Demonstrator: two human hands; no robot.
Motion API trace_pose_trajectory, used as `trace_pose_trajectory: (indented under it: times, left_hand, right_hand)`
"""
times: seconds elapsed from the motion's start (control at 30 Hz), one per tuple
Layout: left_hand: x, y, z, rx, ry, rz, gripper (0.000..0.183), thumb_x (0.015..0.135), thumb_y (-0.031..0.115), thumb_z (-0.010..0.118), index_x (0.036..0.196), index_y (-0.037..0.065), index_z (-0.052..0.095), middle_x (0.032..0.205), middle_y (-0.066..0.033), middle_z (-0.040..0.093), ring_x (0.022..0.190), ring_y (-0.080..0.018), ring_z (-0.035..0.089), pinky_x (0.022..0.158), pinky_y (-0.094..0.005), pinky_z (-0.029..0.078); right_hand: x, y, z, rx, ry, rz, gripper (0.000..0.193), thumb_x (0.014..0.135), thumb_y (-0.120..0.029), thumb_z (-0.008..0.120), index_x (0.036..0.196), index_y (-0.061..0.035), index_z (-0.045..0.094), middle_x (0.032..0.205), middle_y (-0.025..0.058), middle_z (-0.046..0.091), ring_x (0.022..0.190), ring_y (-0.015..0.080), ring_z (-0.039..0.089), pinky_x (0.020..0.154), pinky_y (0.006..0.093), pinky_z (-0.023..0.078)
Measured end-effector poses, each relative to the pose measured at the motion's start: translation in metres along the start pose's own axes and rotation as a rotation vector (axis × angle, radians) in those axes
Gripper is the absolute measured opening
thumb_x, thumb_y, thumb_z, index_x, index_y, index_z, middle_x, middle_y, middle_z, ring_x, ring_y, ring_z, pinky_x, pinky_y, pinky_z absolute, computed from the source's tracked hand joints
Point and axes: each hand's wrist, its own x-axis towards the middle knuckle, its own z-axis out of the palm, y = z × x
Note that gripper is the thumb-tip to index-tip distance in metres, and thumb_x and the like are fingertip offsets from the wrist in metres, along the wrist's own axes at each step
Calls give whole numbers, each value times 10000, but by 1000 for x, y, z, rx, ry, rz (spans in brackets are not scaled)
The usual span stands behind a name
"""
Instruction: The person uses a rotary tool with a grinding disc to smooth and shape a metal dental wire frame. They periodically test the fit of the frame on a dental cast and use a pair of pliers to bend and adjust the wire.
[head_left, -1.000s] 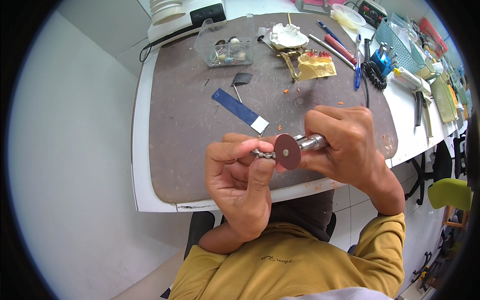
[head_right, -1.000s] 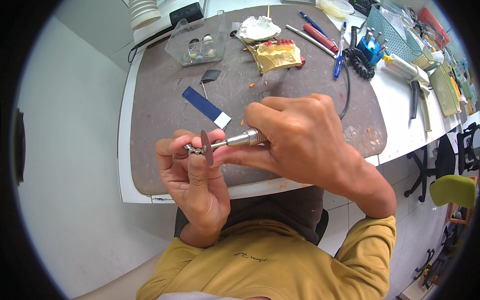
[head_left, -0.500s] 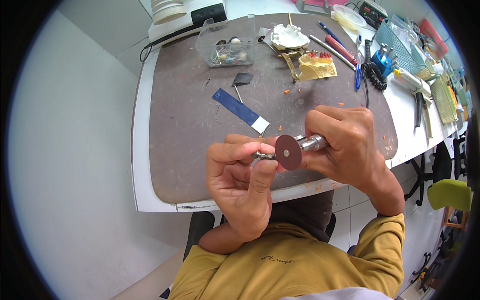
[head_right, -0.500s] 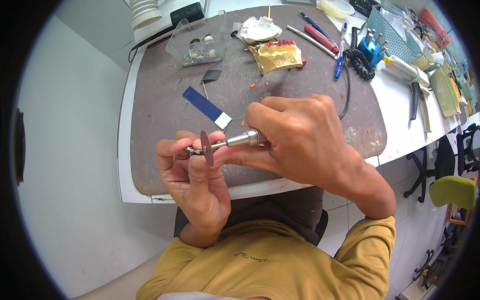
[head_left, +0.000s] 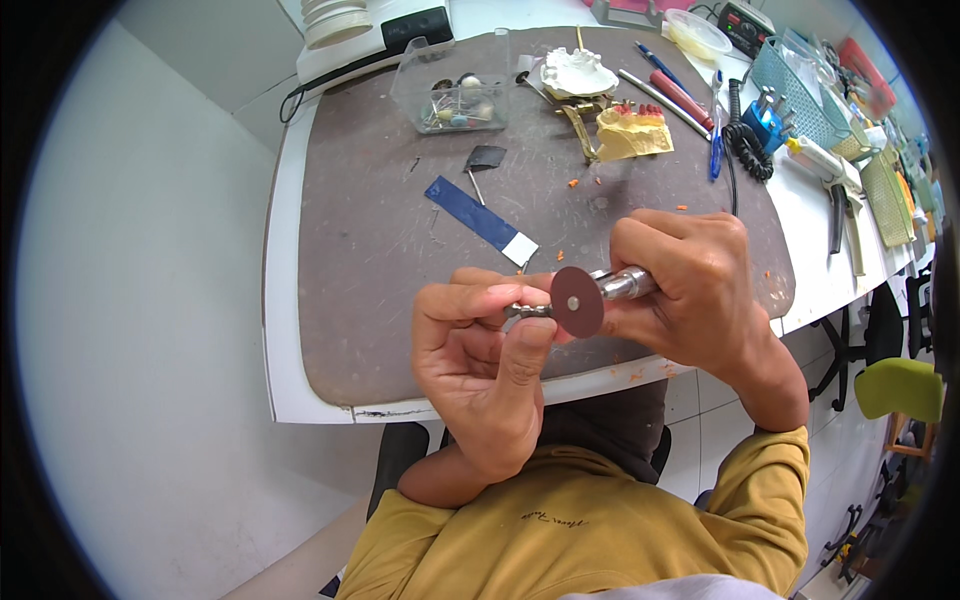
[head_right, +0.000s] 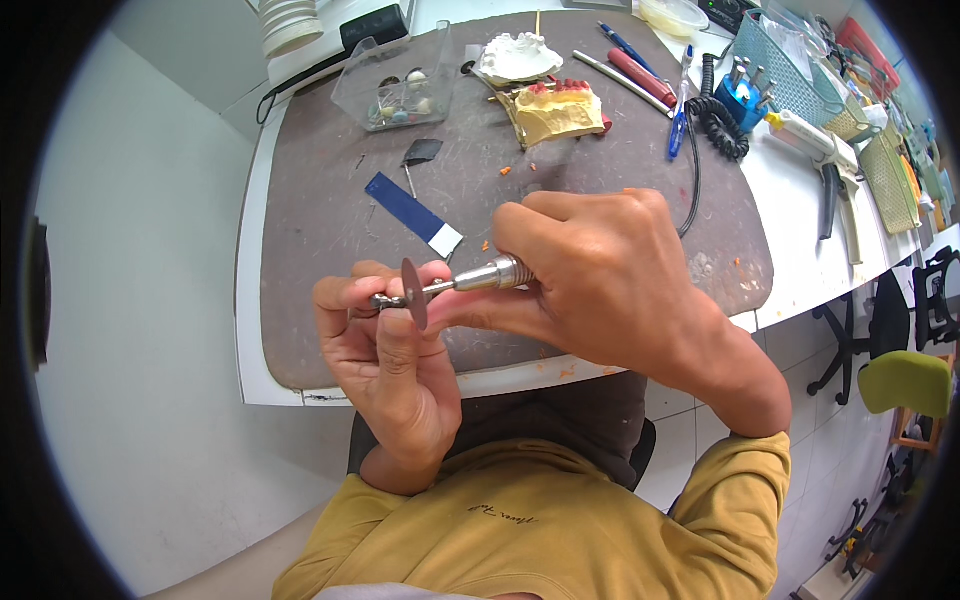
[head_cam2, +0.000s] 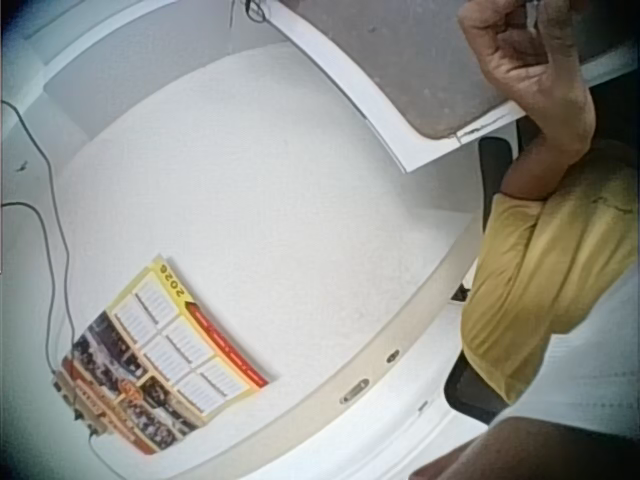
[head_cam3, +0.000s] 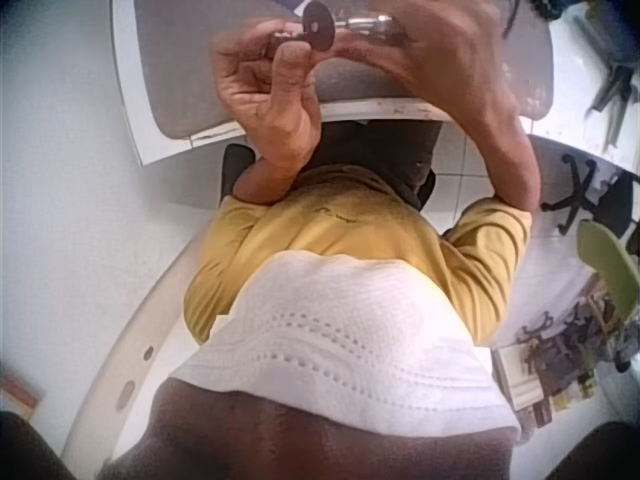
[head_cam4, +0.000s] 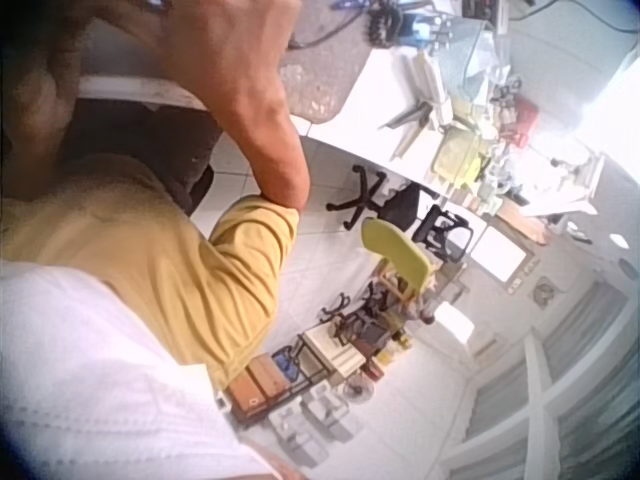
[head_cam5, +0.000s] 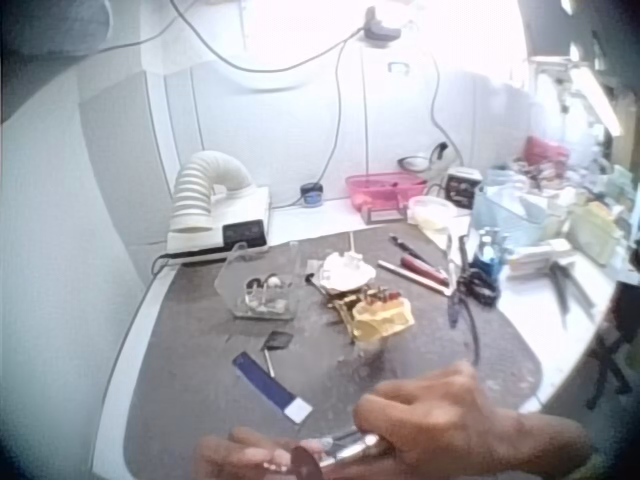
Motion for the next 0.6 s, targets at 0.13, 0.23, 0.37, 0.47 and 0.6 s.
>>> trace_pose_trajectory:
  times: [0.13, 0.23, 0.37, 0.47, 0.6]
  left_hand:
    - [0, 1, 0, 0, -1, -3, 250, 914, 48, 628, 1132, 44, 504, 1007, -68, 540, 1005, -248, 632, 931, -362, 526]
    - [1, 0, 0, 12, -23, 15, 238, 921, 53, 620, 1128, 41, 503, 1007, -70, 540, 1014, -249, 630, 933, -360, 524]
    - [1, 0, 0, -7, -19, 2, 227, 929, 59, 610, 1126, 33, 500, 1009, -72, 541, 1035, -252, 623, 936, -360, 523]
    - [3, -2, -2, -23, -26, -15, 227, 932, 62, 605, 1128, 28, 496, 1012, -72, 539, 1058, -258, 616, 926, -349, 531]
    - [3, -2, -4, -75, -34, -43, 224, 938, 62, 594, 1133, 25, 490, 1018, -77, 536, 1080, -271, 612, 908, -332, 544]
  right_hand:
    - [0, -1, 1, -6, 10, 6, 538, 683, -503, 796, 587, -78, 481, 497, 17, 470, 400, 186, 494, 371, 324, 350]
    - [1, -1, 0, -18, 0, 0, 538, 684, -506, 794, 590, -78, 483, 498, 17, 472, 402, 186, 498, 372, 326, 355]
    - [2, 0, 2, 10, 35, -12, 543, 687, -513, 790, 588, -79, 480, 492, 18, 468, 402, 188, 498, 371, 325, 353]
    - [0, 3, 4, -20, 50, 11, 552, 684, -522, 787, 583, -79, 474, 486, 19, 462, 399, 187, 495, 367, 323, 346]
    - [1, 1, 2, -32, 21, 32, 556, 682, -526, 783, 576, -80, 469, 484, 17, 458, 397, 187, 496, 363, 321, 343]
